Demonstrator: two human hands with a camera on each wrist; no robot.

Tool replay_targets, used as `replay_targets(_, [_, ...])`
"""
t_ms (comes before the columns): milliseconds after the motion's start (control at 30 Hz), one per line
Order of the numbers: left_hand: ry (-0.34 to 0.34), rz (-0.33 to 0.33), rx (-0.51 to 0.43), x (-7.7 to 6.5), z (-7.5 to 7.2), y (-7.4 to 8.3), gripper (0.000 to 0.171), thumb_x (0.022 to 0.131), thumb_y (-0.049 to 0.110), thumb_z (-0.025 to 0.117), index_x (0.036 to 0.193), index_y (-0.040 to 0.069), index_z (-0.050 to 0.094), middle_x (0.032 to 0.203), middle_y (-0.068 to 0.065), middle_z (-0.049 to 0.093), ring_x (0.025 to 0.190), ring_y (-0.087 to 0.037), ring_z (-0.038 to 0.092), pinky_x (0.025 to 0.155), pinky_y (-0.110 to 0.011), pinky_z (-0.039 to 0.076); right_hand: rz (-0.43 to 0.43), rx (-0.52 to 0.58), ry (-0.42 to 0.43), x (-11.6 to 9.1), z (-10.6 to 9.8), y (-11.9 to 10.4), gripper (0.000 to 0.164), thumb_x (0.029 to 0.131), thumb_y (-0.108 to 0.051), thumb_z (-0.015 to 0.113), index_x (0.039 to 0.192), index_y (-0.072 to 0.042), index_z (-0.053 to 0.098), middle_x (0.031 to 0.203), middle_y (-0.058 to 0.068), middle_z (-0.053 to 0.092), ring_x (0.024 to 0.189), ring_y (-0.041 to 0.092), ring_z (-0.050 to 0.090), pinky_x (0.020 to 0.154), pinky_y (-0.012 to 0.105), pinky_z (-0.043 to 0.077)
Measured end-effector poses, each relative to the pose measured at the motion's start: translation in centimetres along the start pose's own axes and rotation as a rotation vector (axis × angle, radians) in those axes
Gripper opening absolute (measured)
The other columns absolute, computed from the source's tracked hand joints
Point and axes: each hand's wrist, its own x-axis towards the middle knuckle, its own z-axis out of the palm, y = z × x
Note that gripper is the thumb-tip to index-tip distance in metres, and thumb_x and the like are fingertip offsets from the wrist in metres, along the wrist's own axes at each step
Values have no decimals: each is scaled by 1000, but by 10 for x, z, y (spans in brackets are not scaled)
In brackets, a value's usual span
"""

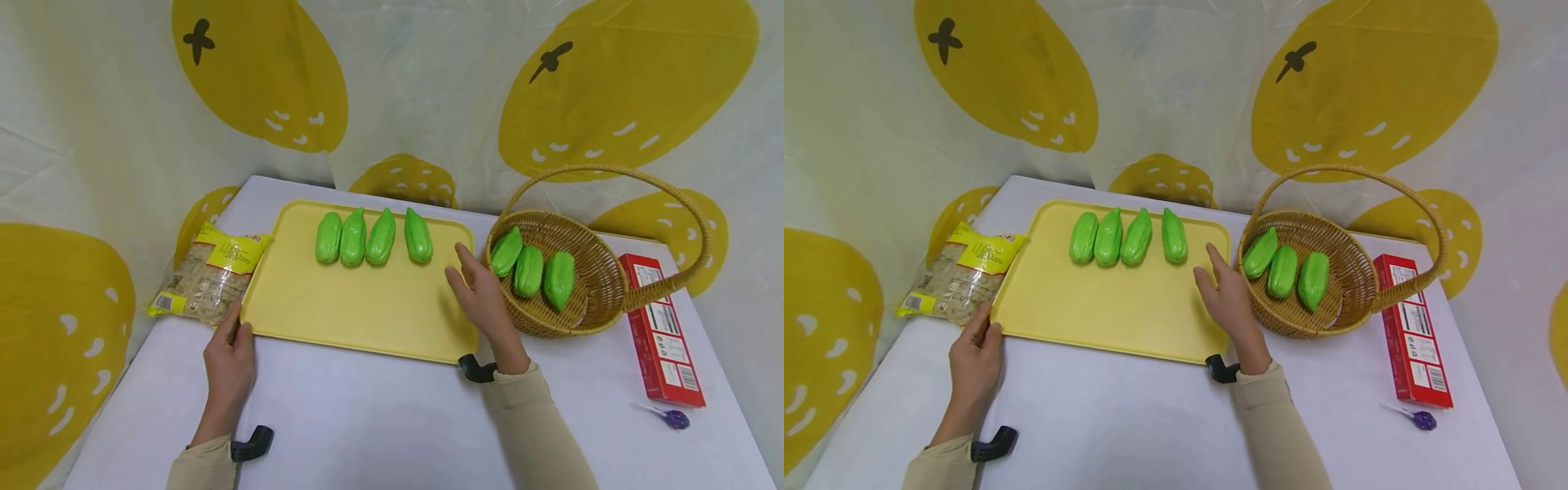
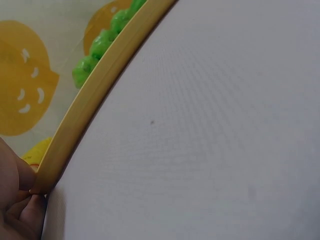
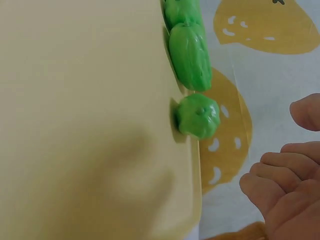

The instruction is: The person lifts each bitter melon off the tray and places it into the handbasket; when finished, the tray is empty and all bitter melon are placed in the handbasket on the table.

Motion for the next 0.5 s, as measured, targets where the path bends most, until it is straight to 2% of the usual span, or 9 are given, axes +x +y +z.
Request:
replay_targets(133, [1,2,-12,0,0,0,46,100,19,44,144,28,37,149,9,36,137,-7,35,111,-30,40,4,23,-18,6,9,4,58,98,-27,50,147,-5,29,152,18,30,140,28,31,113,45,36])
replay_targets(367, [3,13,-19,1,1,-1,46,99,18,44,144,27,37,149,8,37,136,-7,35,110,-29,41,20,45,-8,13,17,-21,53,97,-10,50,144,6,30,150,25,30,139,37,31,113,50,34])
replay_targets(500, [7,17,-20,1,0,-1,46,99,17,44,144,26,37,149,7,38,136,-8,36,110,-28,41,41,37,35,24,29,6,56,97,-17,52,146,-4,31,152,16,31,140,30,31,114,47,34])
